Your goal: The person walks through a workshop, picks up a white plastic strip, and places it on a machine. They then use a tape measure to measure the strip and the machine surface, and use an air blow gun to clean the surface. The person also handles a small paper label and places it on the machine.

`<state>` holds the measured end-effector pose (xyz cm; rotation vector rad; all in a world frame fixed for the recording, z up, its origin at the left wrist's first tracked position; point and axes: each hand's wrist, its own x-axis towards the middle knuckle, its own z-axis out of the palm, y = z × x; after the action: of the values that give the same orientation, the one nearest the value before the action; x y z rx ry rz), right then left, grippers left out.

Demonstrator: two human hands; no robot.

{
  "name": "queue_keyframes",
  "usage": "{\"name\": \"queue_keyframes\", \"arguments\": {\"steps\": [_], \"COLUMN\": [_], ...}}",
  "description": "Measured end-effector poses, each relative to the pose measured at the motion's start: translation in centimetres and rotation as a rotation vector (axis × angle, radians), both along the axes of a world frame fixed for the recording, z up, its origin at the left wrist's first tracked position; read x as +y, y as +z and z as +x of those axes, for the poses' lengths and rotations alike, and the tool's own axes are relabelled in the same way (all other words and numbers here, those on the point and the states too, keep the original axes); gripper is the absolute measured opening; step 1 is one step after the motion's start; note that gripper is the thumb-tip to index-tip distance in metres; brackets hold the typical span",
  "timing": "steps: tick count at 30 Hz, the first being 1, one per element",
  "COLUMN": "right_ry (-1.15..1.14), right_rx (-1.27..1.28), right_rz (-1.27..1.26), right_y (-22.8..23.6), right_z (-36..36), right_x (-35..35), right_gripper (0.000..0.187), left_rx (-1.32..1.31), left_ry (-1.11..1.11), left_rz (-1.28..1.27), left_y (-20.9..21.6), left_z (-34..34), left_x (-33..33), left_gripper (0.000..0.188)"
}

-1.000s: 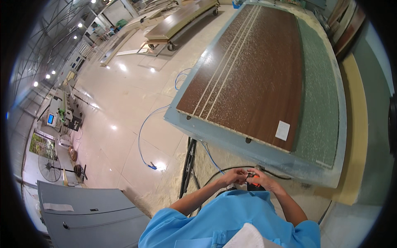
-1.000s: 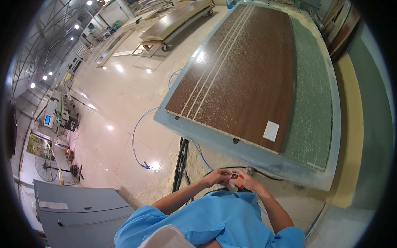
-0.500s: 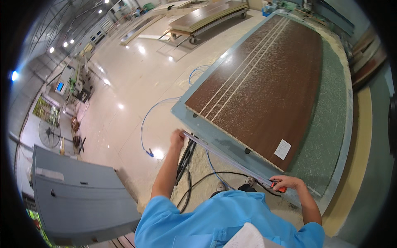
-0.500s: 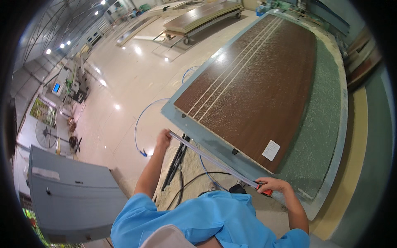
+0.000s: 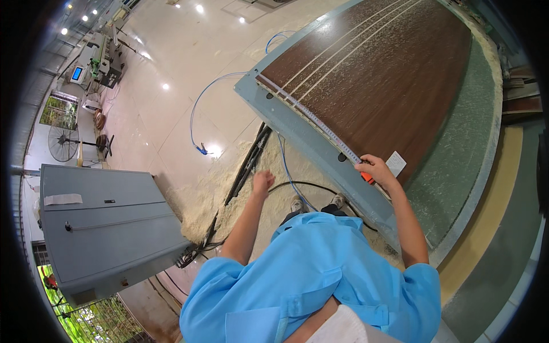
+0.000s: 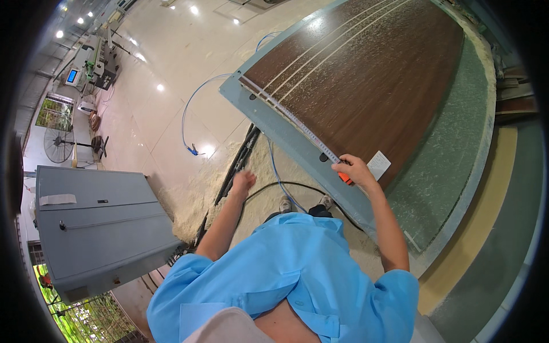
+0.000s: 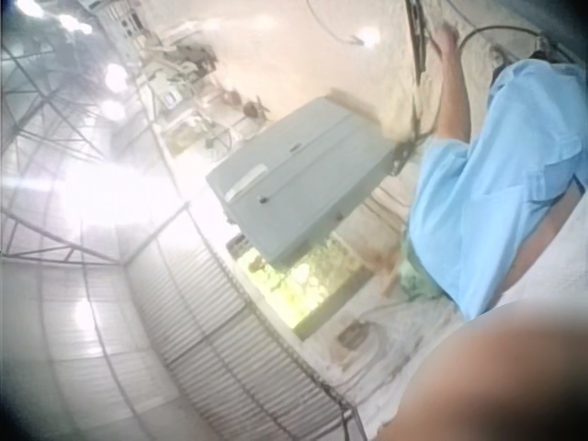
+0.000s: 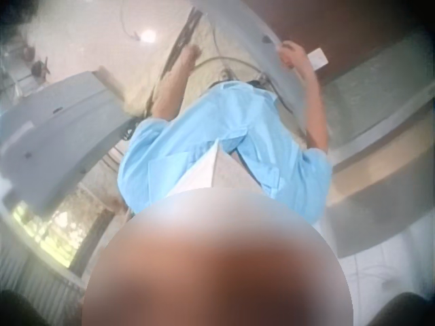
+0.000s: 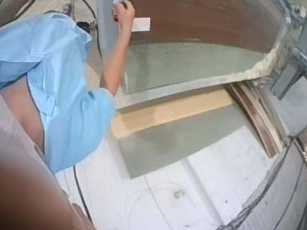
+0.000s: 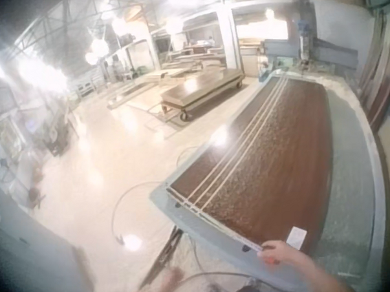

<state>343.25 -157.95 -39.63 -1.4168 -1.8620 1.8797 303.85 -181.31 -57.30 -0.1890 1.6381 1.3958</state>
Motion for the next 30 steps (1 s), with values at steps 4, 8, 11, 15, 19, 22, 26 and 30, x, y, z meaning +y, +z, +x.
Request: {"name": "queue_keyframes", "arguments": {"steps": [4,8,11,15,19,22,26,30], "right_ry": [-0.010,0.021,0.035,0.011,-0.031,-0.065,-0.126,-0.149], "right_rx": [-0.038,-0.054,-0.051,-0.290,-0.427,-0.509,-0.545,-0.516], "right_rz": [0.012,0.040,0.119,0.239,0.294,0.262,0.197,0.268], "right_y": [0.3,-0.2,-0.8,-1.5,-2.0,-2.4,-3.4,-4.5], "right_z": [-0.2,0.9,3.2,10.3,19.1,23.2,25.0,25.3], "right_x": [1.5,2.7,2.8,2.5,0.5,-1.3,-3.8,-5.4], "right_gripper": [0.048,0.055,0.063,0.078,0.076,0.079,0.081,0.079], "left_rx": [-0.116,-0.112,-0.096,-0.100,-0.063,-0.051,-0.072,-0.007], "left_ry": [-0.065,-0.109,-0.115,-0.221,-0.247,-0.338,-0.433,-0.525], "left_rz": [-0.219,-0.351,-0.419,-0.379,-0.362,-0.358,-0.316,-0.281], "left_y": [-2.7,-4.4,-5.3,-5.4,-4.2,-3.7,-3.6,-3.3], "left_z": [4.0,5.1,4.2,2.6,2.1,2.2,2.5,3.0], "left_x": [-7.8,-12.3,-13.8,-12.5,-9.0,-6.2,-3.1,-0.4], "left_gripper": [0.027,0.029,0.024,0.030,0.033,0.032,0.031,0.041]}}
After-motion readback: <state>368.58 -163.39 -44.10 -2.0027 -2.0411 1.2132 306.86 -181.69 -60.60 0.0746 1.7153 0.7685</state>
